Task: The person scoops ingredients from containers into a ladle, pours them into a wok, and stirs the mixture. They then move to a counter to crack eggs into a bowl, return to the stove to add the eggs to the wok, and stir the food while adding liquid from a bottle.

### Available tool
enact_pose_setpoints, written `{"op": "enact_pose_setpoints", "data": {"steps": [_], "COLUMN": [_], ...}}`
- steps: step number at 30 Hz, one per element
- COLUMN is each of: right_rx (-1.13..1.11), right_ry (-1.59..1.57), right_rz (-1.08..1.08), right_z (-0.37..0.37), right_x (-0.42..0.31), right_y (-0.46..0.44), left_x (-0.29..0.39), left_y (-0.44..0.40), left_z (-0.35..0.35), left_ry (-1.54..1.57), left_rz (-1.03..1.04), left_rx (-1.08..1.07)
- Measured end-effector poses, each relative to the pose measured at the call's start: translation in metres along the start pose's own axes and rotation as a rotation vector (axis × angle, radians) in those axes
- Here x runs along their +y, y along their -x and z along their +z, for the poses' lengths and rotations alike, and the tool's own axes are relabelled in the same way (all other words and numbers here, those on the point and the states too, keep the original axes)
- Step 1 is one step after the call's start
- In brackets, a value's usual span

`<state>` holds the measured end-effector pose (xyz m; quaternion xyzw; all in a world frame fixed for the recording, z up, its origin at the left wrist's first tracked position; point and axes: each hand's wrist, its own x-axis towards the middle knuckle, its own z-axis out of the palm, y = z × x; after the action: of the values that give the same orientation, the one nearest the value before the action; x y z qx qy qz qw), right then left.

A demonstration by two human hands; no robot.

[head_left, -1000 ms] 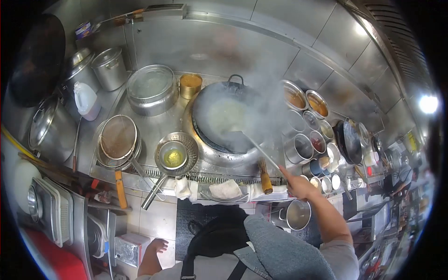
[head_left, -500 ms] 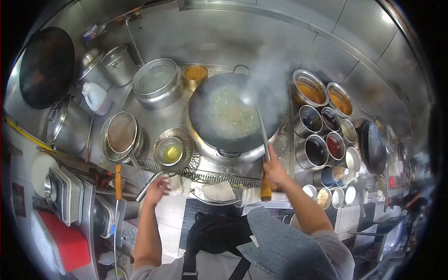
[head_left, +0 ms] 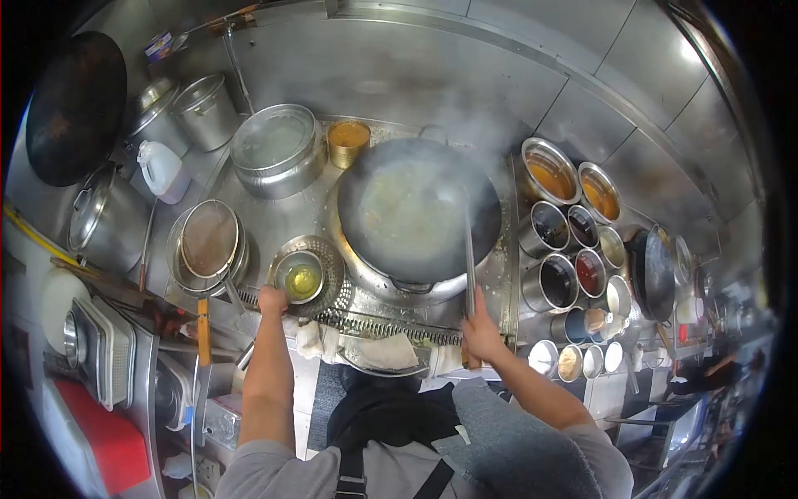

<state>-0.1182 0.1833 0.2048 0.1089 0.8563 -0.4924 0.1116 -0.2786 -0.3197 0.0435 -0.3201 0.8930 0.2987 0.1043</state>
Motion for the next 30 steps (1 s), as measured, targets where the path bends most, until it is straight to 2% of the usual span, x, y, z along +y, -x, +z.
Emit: {"op": "enact_pose_setpoints", "data": {"steps": [1, 2, 3, 4, 5, 6, 8, 10, 12, 13, 15, 17, 19, 20, 22, 24, 27, 28, 30], "right_rx": [-0.052, -0.198, -0.189, -0.263, -0.336, -0.325, -0.188, -0.117, 0.099, 0.289, 0.223, 0.145, -0.187, -0.194, -0.661, -0.659, -0.379, -0.37, -0.288], "right_ry": [-0.049, -0.256, -0.253, -0.499, -0.746, -0.742, -0.344, -0.319, 0.103, 0.505, 0.439, 0.369, -0.786, -0.787, -1.899, -1.888, -0.876, -0.872, -0.521], "right_rz": [0.05, 0.19, 0.187, 0.229, 0.272, 0.272, 0.155, 0.182, 0.05, -0.254, -0.267, -0.291, 0.223, 0.222, 0.258, 0.263, 0.174, 0.172, 0.104], "right_z": [-0.005, -0.018, -0.021, -0.029, -0.034, -0.032, -0.029, -0.026, -0.035, -0.033, -0.019, -0.007, 0.014, 0.016, 0.022, 0.01, -0.016, -0.026, -0.057], "right_x": [-0.019, -0.064, -0.062, -0.054, -0.046, -0.05, -0.064, -0.078, -0.067, -0.025, 0.007, -0.002, -0.048, -0.041, -0.028, -0.036, -0.067, -0.075, -0.095], "right_y": [0.019, 0.048, 0.043, 0.037, 0.033, 0.031, 0.019, 0.021, 0.016, -0.003, -0.029, -0.029, -0.005, -0.003, 0.003, 0.015, 0.033, 0.039, 0.055], "left_x": [0.008, 0.011, -0.004, -0.003, -0.002, -0.001, 0.003, 0.003, 0.004, 0.004, 0.011, 0.021, 0.035, 0.042, 0.055, 0.065, 0.084, 0.089, 0.099], "left_y": [0.008, 0.01, -0.012, -0.01, -0.006, -0.003, 0.002, 0.001, 0.001, 0.001, 0.001, 0.006, 0.018, 0.027, 0.04, 0.05, 0.067, 0.071, 0.076], "left_z": [-0.008, -0.013, 0.004, 0.002, 0.001, 0.001, -0.006, -0.015, -0.021, -0.026, -0.04, -0.059, -0.084, -0.097, -0.12, -0.138, -0.153, -0.156, -0.156], "left_ry": [0.089, 0.175, 0.234, 0.239, 0.444, 0.649, 0.666, 0.667, 0.73, 0.724, 0.715, 0.687, 0.715, 0.715, 0.768, 0.734, 0.739, 0.744, 0.774], "left_rz": [-0.029, -0.058, -0.029, -0.022, 0.002, 0.025, 0.037, 0.045, 0.047, 0.049, 0.114, 0.146, 0.185, 0.182, 0.23, 0.233, 0.275, 0.28, 0.304], "left_rx": [-0.018, -0.036, 0.008, 0.001, -0.037, -0.076, -0.113, -0.142, -0.17, -0.174, -0.19, -0.17, -0.17, -0.163, -0.175, -0.186, -0.19, -0.197, -0.212]}}
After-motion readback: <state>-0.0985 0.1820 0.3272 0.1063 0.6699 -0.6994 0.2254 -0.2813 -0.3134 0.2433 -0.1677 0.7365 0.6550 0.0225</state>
